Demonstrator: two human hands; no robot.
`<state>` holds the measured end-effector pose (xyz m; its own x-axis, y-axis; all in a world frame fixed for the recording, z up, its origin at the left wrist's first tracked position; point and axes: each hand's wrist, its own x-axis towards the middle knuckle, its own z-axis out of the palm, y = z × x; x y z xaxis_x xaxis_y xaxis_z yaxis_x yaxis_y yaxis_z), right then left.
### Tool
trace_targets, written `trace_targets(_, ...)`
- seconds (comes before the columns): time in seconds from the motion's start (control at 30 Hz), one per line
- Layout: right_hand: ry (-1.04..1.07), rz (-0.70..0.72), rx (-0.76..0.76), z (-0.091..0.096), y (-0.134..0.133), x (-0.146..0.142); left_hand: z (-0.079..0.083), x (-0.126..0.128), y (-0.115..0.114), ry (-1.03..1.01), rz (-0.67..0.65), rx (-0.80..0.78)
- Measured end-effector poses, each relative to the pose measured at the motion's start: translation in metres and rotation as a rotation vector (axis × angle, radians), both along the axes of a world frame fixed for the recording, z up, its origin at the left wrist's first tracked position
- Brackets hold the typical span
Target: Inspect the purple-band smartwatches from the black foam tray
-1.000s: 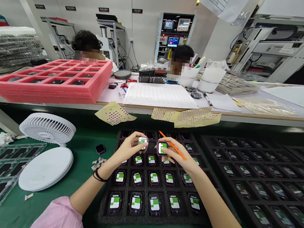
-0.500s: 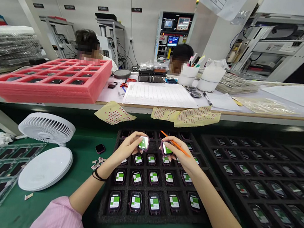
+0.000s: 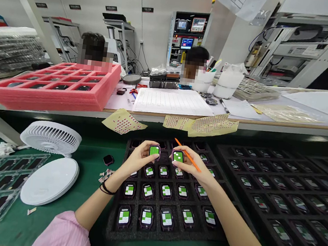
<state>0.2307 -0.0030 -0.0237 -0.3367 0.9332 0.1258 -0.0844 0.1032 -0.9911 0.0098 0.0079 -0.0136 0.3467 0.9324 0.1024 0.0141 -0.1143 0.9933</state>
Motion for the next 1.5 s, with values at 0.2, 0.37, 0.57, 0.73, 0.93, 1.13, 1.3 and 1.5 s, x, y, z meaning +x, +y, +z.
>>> trace_targets(0.2,-0.040,0.002,0.004,0.0027,-0.0011,0.0020,0.0069,0.0033,-0.0029,0.013,0.104,-0.109)
trace_targets(0.37,-0.031,-0.021,-0.012,0.0023,-0.0008,0.0004,0.0080,0.0047,-0.0044,0.029,0.146,-0.092)
trace_targets(0.57,-0.012,-0.110,-0.051,0.0015,-0.0004,-0.0002,0.0091,0.0026,-0.0048,0.017,0.092,-0.072)
trace_targets(0.73,0.005,-0.181,-0.098,0.0042,-0.0012,-0.0011,0.0068,-0.0010,-0.0037,0.024,-0.041,-0.006)
trace_targets(0.93,0.025,-0.118,-0.069,0.0040,-0.0007,0.0023,0.0034,-0.0034,-0.0041,0.004,-0.153,0.010)
trace_targets(1.13,0.029,-0.039,-0.027,0.0025,-0.0007,0.0022,0.0059,-0.0046,-0.0039,0.013,-0.108,0.011)
trace_targets(1.3,0.026,-0.063,-0.030,0.0019,-0.0004,0.0002,0.0094,-0.0048,-0.0051,0.020,-0.084,0.013)
trace_targets(1.5,0.040,-0.180,-0.067,0.0010,-0.0003,-0.0004,0.0064,-0.0033,-0.0039,0.012,-0.082,0.009)
